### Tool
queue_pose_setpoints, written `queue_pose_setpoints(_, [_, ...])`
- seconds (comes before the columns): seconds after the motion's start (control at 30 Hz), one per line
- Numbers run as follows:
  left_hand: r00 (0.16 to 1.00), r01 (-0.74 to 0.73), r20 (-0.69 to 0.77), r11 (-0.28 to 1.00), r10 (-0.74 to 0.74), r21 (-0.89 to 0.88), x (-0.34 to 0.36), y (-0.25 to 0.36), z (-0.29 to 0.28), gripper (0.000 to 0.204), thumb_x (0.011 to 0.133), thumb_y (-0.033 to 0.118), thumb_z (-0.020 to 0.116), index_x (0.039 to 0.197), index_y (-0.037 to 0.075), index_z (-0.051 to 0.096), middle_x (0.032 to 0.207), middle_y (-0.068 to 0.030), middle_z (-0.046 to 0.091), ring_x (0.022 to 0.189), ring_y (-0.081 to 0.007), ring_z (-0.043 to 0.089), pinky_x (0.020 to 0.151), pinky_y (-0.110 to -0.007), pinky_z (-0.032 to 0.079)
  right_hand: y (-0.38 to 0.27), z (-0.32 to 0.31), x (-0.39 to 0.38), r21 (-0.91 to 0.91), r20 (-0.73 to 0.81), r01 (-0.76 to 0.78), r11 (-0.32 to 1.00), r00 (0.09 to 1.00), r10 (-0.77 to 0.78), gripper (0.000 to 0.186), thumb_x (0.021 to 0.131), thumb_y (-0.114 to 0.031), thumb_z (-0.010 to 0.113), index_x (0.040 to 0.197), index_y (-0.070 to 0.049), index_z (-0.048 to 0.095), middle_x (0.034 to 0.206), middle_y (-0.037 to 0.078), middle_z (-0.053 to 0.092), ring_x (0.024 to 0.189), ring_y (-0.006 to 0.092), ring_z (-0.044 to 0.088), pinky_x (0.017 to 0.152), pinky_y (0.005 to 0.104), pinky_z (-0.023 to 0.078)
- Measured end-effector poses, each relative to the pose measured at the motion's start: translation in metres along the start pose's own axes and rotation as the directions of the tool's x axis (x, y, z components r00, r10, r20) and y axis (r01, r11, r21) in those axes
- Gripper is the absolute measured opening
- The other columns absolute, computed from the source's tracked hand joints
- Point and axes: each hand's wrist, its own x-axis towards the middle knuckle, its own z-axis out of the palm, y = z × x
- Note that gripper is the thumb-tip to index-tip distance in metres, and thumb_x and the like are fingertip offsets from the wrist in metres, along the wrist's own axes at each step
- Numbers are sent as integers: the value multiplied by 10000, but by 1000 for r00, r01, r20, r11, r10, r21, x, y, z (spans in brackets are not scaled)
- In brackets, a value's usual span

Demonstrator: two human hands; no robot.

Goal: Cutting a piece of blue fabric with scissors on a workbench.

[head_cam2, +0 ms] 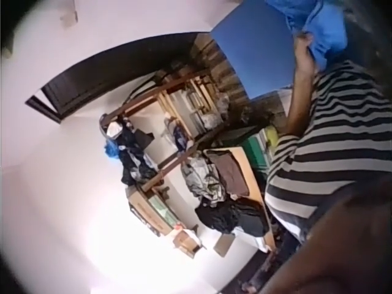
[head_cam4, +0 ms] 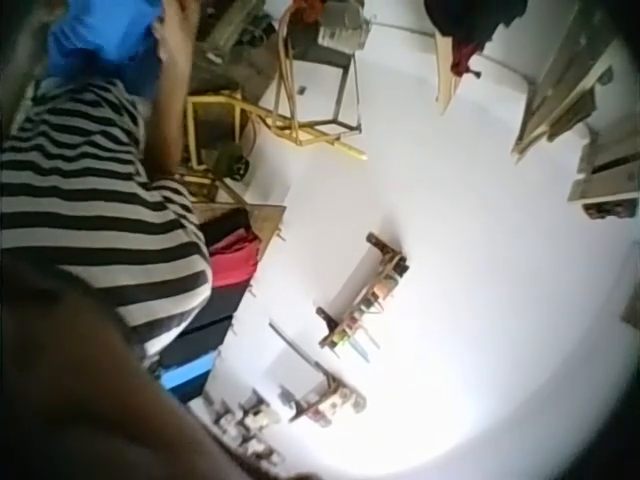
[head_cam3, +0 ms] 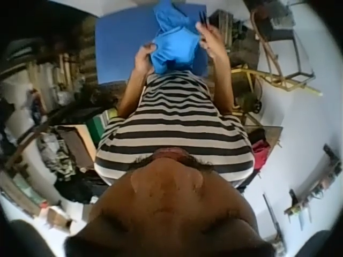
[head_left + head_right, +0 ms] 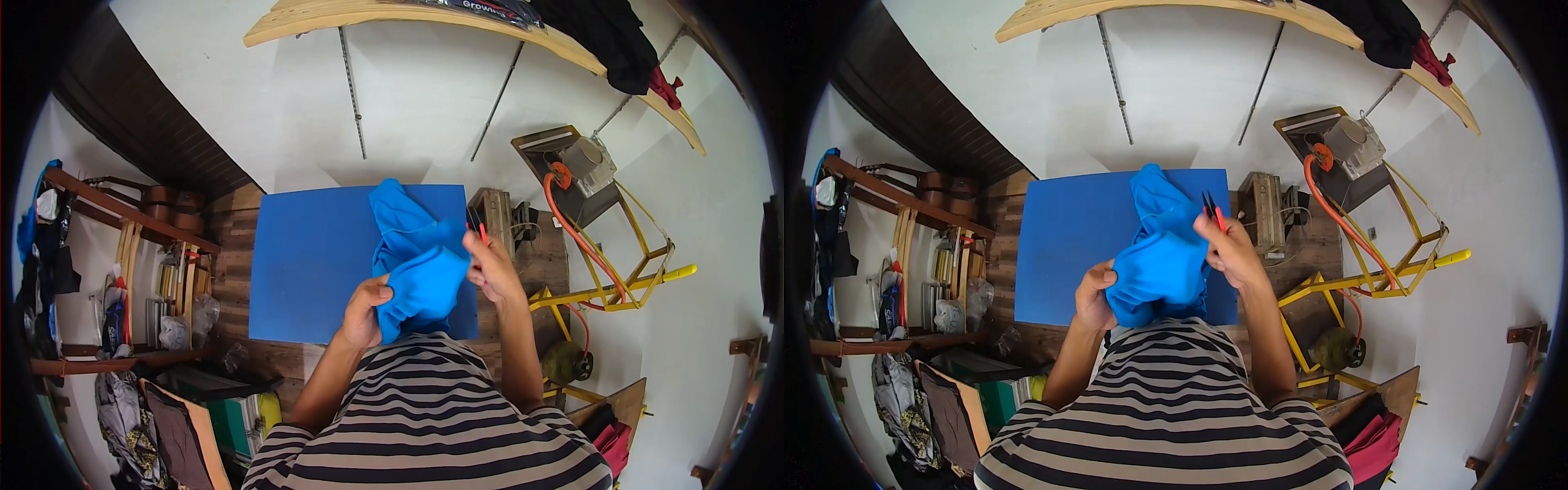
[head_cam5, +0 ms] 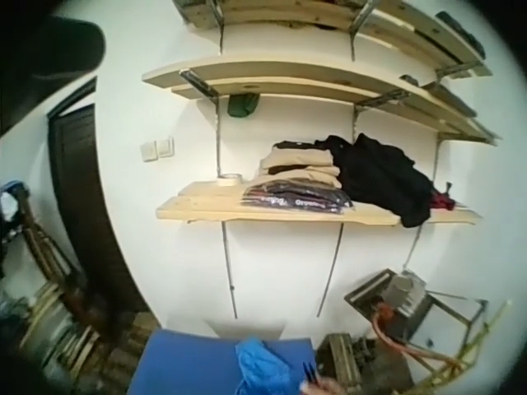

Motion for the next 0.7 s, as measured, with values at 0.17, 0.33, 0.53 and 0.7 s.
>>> queue_pose_setpoints(0.17, [930,-25,-318,895,185,446,13,-3,-9,305,936,263,526,1002,-26,600,866,-34,593,789,-111,531,726,-251,430,-12,1,-17,362,71,262,894,949,-307,152,889,-174,628,812,-115,512,535,-72,356,366,35,315,332,188,218])
queue_pose_setpoints(0.33, [903,-97,-172,576,395,812,20,-10,-38,294,956,255,565,738,63,519,644,63,411,633,-27,357,551,-207,287,-38,9,-34,378,76,462,802,848,-525,200,926,-192,583,765,-134,478,526,-78,337,356,36,301,338,187,204])
queue_pose_setpoints(0.53, [995,95,-103,382,-1,919,-8,5,-38,252,868,240,672,765,26,588,720,-40,516,715,-69,470,617,-248,365,-55,11,-30,273,-145,543,794,839,-524,242,924,-207,593,720,-155,475,491,-78,338,342,40,300,334,194,199])
queue_pose_setpoints(0.7, [980,-198,135,611,149,767,-21,13,-17,210,877,198,600,836,-5,634,1026,-108,582,925,-164,521,779,-311,389,-64,6,2,149,-214,565,811,820,-532,223,893,-243,645,742,-141,517,534,-70,432,368,27,329,345,198,203])
